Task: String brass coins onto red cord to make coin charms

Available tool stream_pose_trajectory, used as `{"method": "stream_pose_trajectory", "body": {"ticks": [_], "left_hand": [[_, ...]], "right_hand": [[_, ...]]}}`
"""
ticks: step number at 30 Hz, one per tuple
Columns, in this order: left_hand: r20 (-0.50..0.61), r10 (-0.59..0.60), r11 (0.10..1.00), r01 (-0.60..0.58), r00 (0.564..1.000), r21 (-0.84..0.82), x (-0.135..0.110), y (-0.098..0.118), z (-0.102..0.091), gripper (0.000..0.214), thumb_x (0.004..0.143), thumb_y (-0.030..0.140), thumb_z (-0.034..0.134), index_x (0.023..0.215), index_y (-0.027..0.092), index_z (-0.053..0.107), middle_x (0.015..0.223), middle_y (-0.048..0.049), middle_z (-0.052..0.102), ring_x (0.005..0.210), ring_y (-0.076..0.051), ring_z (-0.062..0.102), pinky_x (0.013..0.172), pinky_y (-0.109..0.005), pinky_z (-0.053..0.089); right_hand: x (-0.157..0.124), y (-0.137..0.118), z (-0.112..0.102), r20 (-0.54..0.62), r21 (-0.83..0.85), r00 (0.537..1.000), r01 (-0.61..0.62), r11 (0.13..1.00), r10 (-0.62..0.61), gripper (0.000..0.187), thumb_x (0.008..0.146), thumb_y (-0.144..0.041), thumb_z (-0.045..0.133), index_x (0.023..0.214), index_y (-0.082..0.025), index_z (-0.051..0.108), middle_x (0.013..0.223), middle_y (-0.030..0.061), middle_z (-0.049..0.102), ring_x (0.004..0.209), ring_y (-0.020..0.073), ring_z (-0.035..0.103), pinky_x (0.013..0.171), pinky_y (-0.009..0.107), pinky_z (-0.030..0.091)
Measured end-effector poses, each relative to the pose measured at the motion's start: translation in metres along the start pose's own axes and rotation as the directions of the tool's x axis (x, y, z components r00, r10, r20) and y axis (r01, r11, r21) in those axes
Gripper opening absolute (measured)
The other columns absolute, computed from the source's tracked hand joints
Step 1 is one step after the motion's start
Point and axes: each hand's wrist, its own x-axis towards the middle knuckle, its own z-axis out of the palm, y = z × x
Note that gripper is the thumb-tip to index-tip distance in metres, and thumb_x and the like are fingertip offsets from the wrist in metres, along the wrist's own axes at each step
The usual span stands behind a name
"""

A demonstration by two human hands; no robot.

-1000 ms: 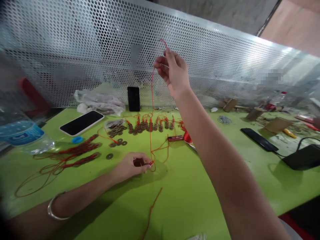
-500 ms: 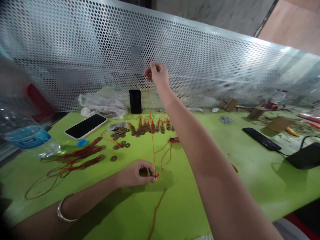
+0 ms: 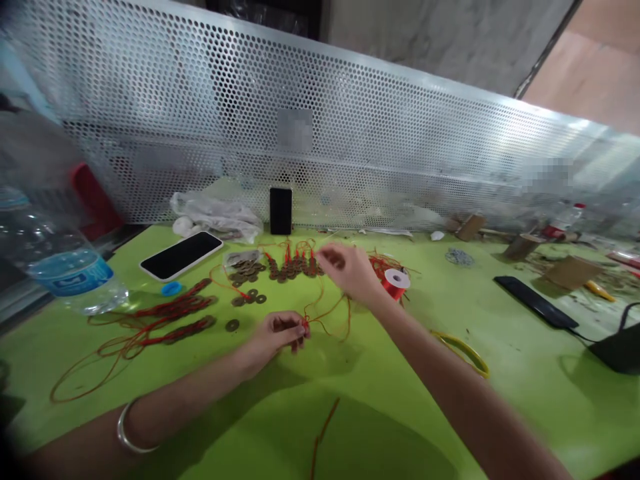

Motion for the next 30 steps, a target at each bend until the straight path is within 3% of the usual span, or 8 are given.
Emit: {"method": "stream_pose_trajectory", "body": {"ticks": [3, 6, 11, 18, 30], "left_hand": [[-0.037, 0.009, 1.000, -0.010, 0.999, -0.024, 0.000, 0.001, 0.001, 0.037, 0.056, 0.044, 0.079, 0.065, 0.012, 0.063, 0.061, -0.0010, 0.062, 0.052, -0.009, 0.053, 0.049, -0.020, 0.042], [-0.060, 0.007, 1.000, -0.009, 0.998, -0.024, -0.001, 0.002, 0.002, 0.037, 0.056, 0.044, 0.080, 0.064, 0.012, 0.062, 0.056, 0.0009, 0.059, 0.051, -0.008, 0.051, 0.050, -0.020, 0.042], [-0.018, -0.028, 0.998, 0.029, 0.999, 0.052, -0.001, 0.000, 0.004, 0.041, 0.055, 0.048, 0.078, 0.066, 0.012, 0.061, 0.059, 0.0021, 0.056, 0.053, -0.008, 0.048, 0.051, -0.020, 0.041], [0.022, -0.020, 0.978, 0.015, 1.000, 0.209, -0.002, 0.002, 0.008, 0.029, 0.066, 0.041, 0.070, 0.068, 0.013, 0.061, 0.060, 0.0042, 0.051, 0.053, -0.008, 0.042, 0.051, -0.020, 0.035], [-0.045, 0.023, 0.955, -0.009, 0.999, 0.297, -0.003, -0.002, 0.009, 0.014, 0.068, 0.027, 0.066, 0.070, 0.013, 0.065, 0.066, 0.0007, 0.061, 0.062, -0.012, 0.050, 0.059, -0.021, 0.040]], "right_hand": [[-0.052, -0.006, 0.001, 0.237, 0.093, 0.969, -0.096, 0.991, 0.072, 0.026, 0.080, -0.036, 0.060, 0.098, -0.018, 0.065, 0.095, 0.0074, 0.069, 0.083, 0.0186, 0.064, 0.078, 0.036, 0.052], [-0.076, -0.008, 0.009, 0.311, 0.194, 0.945, -0.166, 0.967, 0.100, 0.025, 0.078, -0.032, 0.064, 0.098, -0.018, 0.064, 0.097, 0.0076, 0.068, 0.089, 0.0192, 0.063, 0.084, 0.036, 0.051], [-0.078, -0.002, 0.024, 0.325, 0.338, 0.929, -0.288, 0.896, 0.176, 0.019, 0.075, -0.030, 0.068, 0.088, -0.017, 0.062, 0.087, 0.0053, 0.068, 0.083, 0.0176, 0.064, 0.081, 0.032, 0.052], [-0.081, 0.008, 0.029, 0.363, 0.419, 0.896, -0.401, 0.815, 0.255, 0.023, 0.069, -0.036, 0.072, 0.080, -0.018, 0.063, 0.079, 0.0028, 0.067, 0.075, 0.0161, 0.063, 0.074, 0.029, 0.051], [-0.085, 0.009, 0.039, 0.299, 0.429, 0.893, -0.441, 0.788, 0.336, 0.022, 0.070, -0.037, 0.070, 0.075, -0.017, 0.062, 0.075, 0.0029, 0.067, 0.069, 0.0154, 0.063, 0.066, 0.026, 0.051]]}}
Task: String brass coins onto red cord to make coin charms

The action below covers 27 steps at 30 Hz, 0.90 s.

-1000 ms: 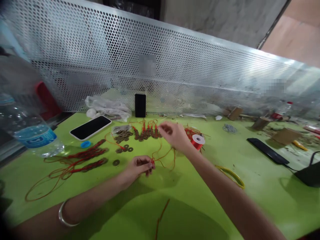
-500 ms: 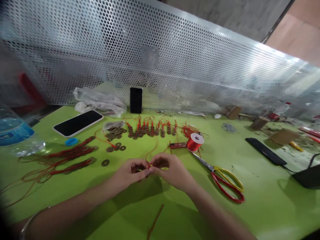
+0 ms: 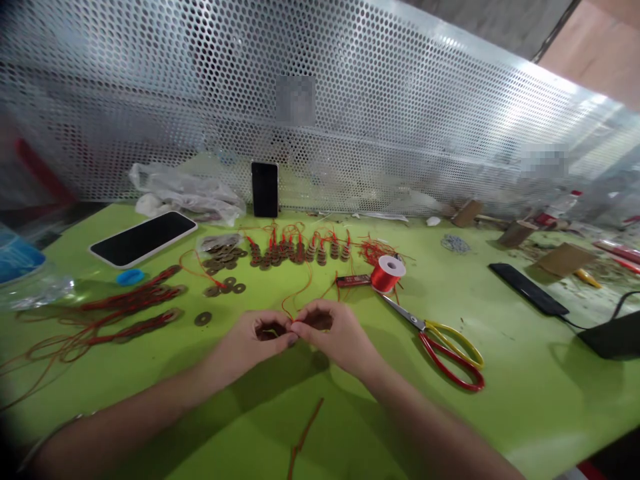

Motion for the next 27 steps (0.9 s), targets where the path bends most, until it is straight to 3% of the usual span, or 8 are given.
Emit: {"method": "stream_pose_trajectory", "body": {"ticks": [10, 16, 27], "left_hand": [[-0.045, -0.018, 1.000, 0.019, 0.999, 0.011, -0.0007, 0.0044, 0.0019, 0.013, 0.064, 0.026, 0.065, 0.068, 0.014, 0.063, 0.066, -0.0005, 0.061, 0.061, -0.012, 0.051, 0.059, -0.022, 0.041], [0.025, -0.029, 0.999, 0.030, 0.999, -0.033, -0.0017, 0.0008, 0.0034, 0.012, 0.068, 0.025, 0.063, 0.069, 0.014, 0.058, 0.061, 0.0030, 0.055, 0.057, -0.010, 0.048, 0.056, -0.021, 0.039], [0.031, -0.014, 1.000, 0.014, 0.999, 0.005, -0.0025, 0.0012, 0.0015, 0.015, 0.071, 0.027, 0.065, 0.068, 0.013, 0.061, 0.061, 0.0031, 0.054, 0.058, -0.009, 0.046, 0.054, -0.020, 0.036]], "right_hand": [[-0.0042, -0.0031, -0.0052, 0.024, -0.083, 0.999, 0.035, 0.996, -0.033, 0.019, 0.076, -0.033, 0.064, 0.088, -0.018, 0.065, 0.081, 0.0044, 0.070, 0.075, 0.0173, 0.065, 0.071, 0.029, 0.053], [-0.0066, -0.0054, -0.0047, 0.034, -0.175, 0.996, 0.089, 0.980, -0.085, 0.009, 0.077, -0.028, 0.061, 0.078, -0.019, 0.065, 0.075, 0.0024, 0.069, 0.069, 0.0157, 0.064, 0.066, 0.027, 0.051], [-0.0100, -0.0093, 0.0000, -0.035, -0.292, 0.993, 0.094, 0.952, -0.109, 0.006, 0.076, -0.023, 0.059, 0.075, -0.019, 0.064, 0.069, 0.0021, 0.068, 0.064, 0.0155, 0.062, 0.060, 0.025, 0.047]]}}
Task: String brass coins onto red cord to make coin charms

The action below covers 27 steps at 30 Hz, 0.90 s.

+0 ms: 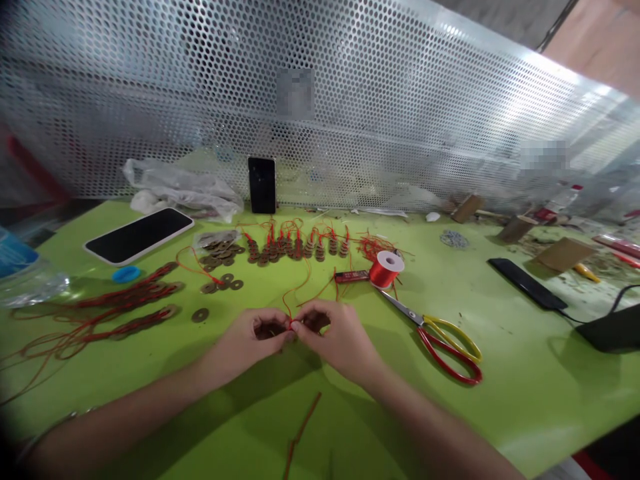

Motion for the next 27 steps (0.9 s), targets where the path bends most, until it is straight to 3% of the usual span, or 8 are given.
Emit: {"method": "stream_pose_trajectory", "body": {"ticks": [5, 10, 27], "left_hand": [[-0.004, 0.023, 0.999, -0.023, 1.000, 0.030, 0.001, -0.002, -0.002, 0.015, 0.074, 0.029, 0.062, 0.070, 0.014, 0.063, 0.059, 0.0033, 0.055, 0.054, -0.009, 0.047, 0.052, -0.020, 0.037], [-0.067, 0.001, 0.999, -0.004, 0.998, -0.042, 0.003, -0.003, -0.002, 0.017, 0.069, 0.030, 0.066, 0.074, 0.013, 0.065, 0.061, 0.0016, 0.059, 0.053, -0.009, 0.050, 0.052, -0.020, 0.040], [-0.184, -0.070, 0.982, 0.035, 0.980, -0.187, 0.002, 0.004, -0.001, 0.025, 0.058, 0.034, 0.077, 0.067, 0.013, 0.068, 0.052, 0.0007, 0.061, 0.048, -0.009, 0.050, 0.047, -0.020, 0.040]], "right_hand": [[0.001, 0.003, -0.004, 0.032, 0.013, 0.999, 0.009, 1.000, -0.010, 0.012, 0.080, -0.025, 0.057, 0.085, -0.019, 0.066, 0.075, 0.0025, 0.069, 0.069, 0.0152, 0.062, 0.063, 0.025, 0.047], [-0.002, 0.005, -0.007, 0.036, 0.045, 0.998, 0.055, 0.997, -0.057, 0.021, 0.083, -0.020, 0.053, 0.102, -0.021, 0.061, 0.072, -0.0006, 0.067, 0.066, 0.0123, 0.061, 0.066, 0.023, 0.047], [-0.006, -0.003, -0.012, 0.025, -0.010, 0.992, 0.122, 0.992, -0.122, 0.018, 0.085, -0.016, 0.052, 0.100, -0.022, 0.059, 0.072, -0.0022, 0.066, 0.065, 0.0106, 0.062, 0.065, 0.022, 0.047]]}}
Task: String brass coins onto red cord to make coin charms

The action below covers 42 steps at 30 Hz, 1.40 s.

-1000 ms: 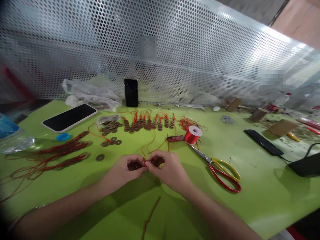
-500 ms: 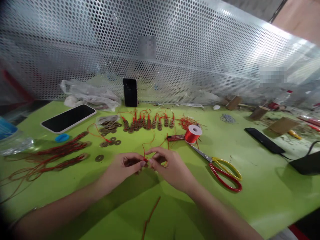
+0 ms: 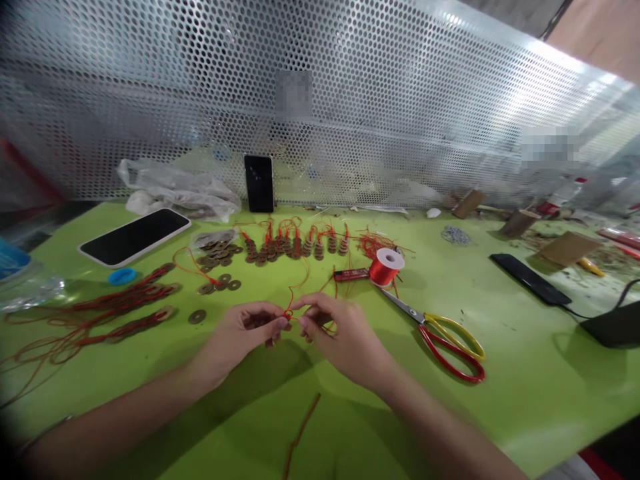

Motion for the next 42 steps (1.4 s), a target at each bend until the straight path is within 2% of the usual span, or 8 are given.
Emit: {"method": "stream_pose_trajectory", "body": {"ticks": [7, 11, 14, 18, 21, 31, 36, 42], "left_hand": [[-0.012, -0.008, 1.000, 0.008, 1.000, -0.018, 0.000, 0.000, -0.001, 0.024, 0.056, 0.033, 0.078, 0.064, 0.014, 0.067, 0.053, 0.0012, 0.061, 0.046, -0.008, 0.049, 0.046, -0.019, 0.041], [-0.046, -0.030, 0.999, 0.028, 0.999, -0.043, 0.000, 0.002, 0.001, 0.025, 0.053, 0.032, 0.080, 0.065, 0.014, 0.068, 0.054, 0.0010, 0.062, 0.045, -0.007, 0.049, 0.044, -0.018, 0.040], [-0.067, -0.025, 0.999, 0.022, 0.997, -0.049, 0.000, 0.003, 0.002, 0.023, 0.052, 0.031, 0.080, 0.063, 0.014, 0.068, 0.052, 0.0017, 0.062, 0.044, -0.007, 0.048, 0.043, -0.017, 0.040], [-0.085, -0.017, 0.998, 0.012, 0.996, -0.056, -0.001, 0.003, 0.002, 0.022, 0.052, 0.031, 0.080, 0.062, 0.015, 0.068, 0.050, 0.0022, 0.060, 0.043, -0.006, 0.047, 0.042, -0.017, 0.039], [-0.068, -0.020, 0.999, 0.017, 0.997, -0.044, -0.002, 0.003, 0.002, 0.022, 0.052, 0.032, 0.079, 0.062, 0.015, 0.069, 0.052, 0.0014, 0.061, 0.045, -0.008, 0.048, 0.043, -0.018, 0.039], [-0.085, -0.025, 1.000, 0.024, 0.996, -0.009, -0.001, 0.003, 0.002, 0.023, 0.054, 0.032, 0.078, 0.065, 0.015, 0.067, 0.056, 0.0002, 0.062, 0.048, -0.010, 0.051, 0.044, -0.020, 0.041], [-0.100, -0.005, 1.000, 0.005, 0.995, -0.003, -0.002, 0.003, 0.002, 0.021, 0.057, 0.031, 0.076, 0.066, 0.015, 0.066, 0.056, -0.0002, 0.062, 0.049, -0.010, 0.052, 0.044, -0.020, 0.041], [-0.120, 0.012, 0.999, -0.016, 0.993, -0.032, -0.002, 0.001, 0.000, 0.023, 0.058, 0.032, 0.076, 0.068, 0.014, 0.065, 0.052, 0.0011, 0.060, 0.048, -0.009, 0.052, 0.043, -0.018, 0.041]], "right_hand": [[-0.001, 0.006, 0.008, 0.023, 0.072, 0.998, -0.061, 0.996, 0.059, 0.028, 0.084, -0.016, 0.052, 0.111, -0.023, 0.047, 0.073, -0.0031, 0.065, 0.067, 0.0119, 0.062, 0.067, 0.024, 0.047], [0.000, 0.006, 0.010, 0.016, 0.050, 0.995, -0.099, 0.994, 0.098, 0.011, 0.084, -0.018, 0.051, 0.095, -0.020, 0.051, 0.069, -0.0021, 0.063, 0.064, 0.0119, 0.059, 0.063, 0.023, 0.044], [0.001, 0.004, 0.011, 0.002, -0.020, 0.996, -0.094, 0.995, 0.094, 0.005, 0.085, -0.019, 0.050, 0.087, -0.020, 0.054, 0.067, -0.0021, 0.058, 0.060, 0.0107, 0.053, 0.055, 0.021, 0.038], [0.001, 0.003, 0.012, -0.010, -0.103, 0.996, -0.092, 0.990, 0.091, 0.013, 0.086, -0.019, 0.046, 0.091, -0.019, 0.058, 0.059, -0.0047, 0.045, 0.052, 0.0093, 0.039, 0.048, 0.020, 0.028], [0.001, 0.002, 0.012, -0.016, -0.123, 0.996, -0.087, 0.989, 0.086, 0.018, 0.086, -0.017, 0.045, 0.095, -0.018, 0.060, 0.056, -0.0057, 0.038, 0.050, 0.0090, 0.034, 0.047, 0.020, 0.025], [-0.002, -0.001, 0.012, -0.060, -0.225, 0.997, 0.025, 0.974, -0.040, 0.023, 0.085, -0.015, 0.045, 0.096, -0.018, 0.065, 0.061, -0.0016, 0.053, 0.050, 0.0095, 0.042, 0.047, 0.020, 0.032], [-0.004, -0.001, 0.012, -0.056, -0.245, 0.997, 0.043, 0.968, -0.059, 0.026, 0.086, -0.016, 0.043, 0.101, -0.019, 0.064, 0.065, -0.0003, 0.058, 0.051, 0.0105, 0.047, 0.050, 0.020, 0.037], [-0.006, -0.003, 0.010, -0.049, -0.277, 0.997, 0.047, 0.960, -0.063, 0.029, 0.084, -0.013, 0.044, 0.104, -0.020, 0.063, 0.061, -0.0024, 0.052, 0.049, 0.0095, 0.043, 0.051, 0.019, 0.036]]}}
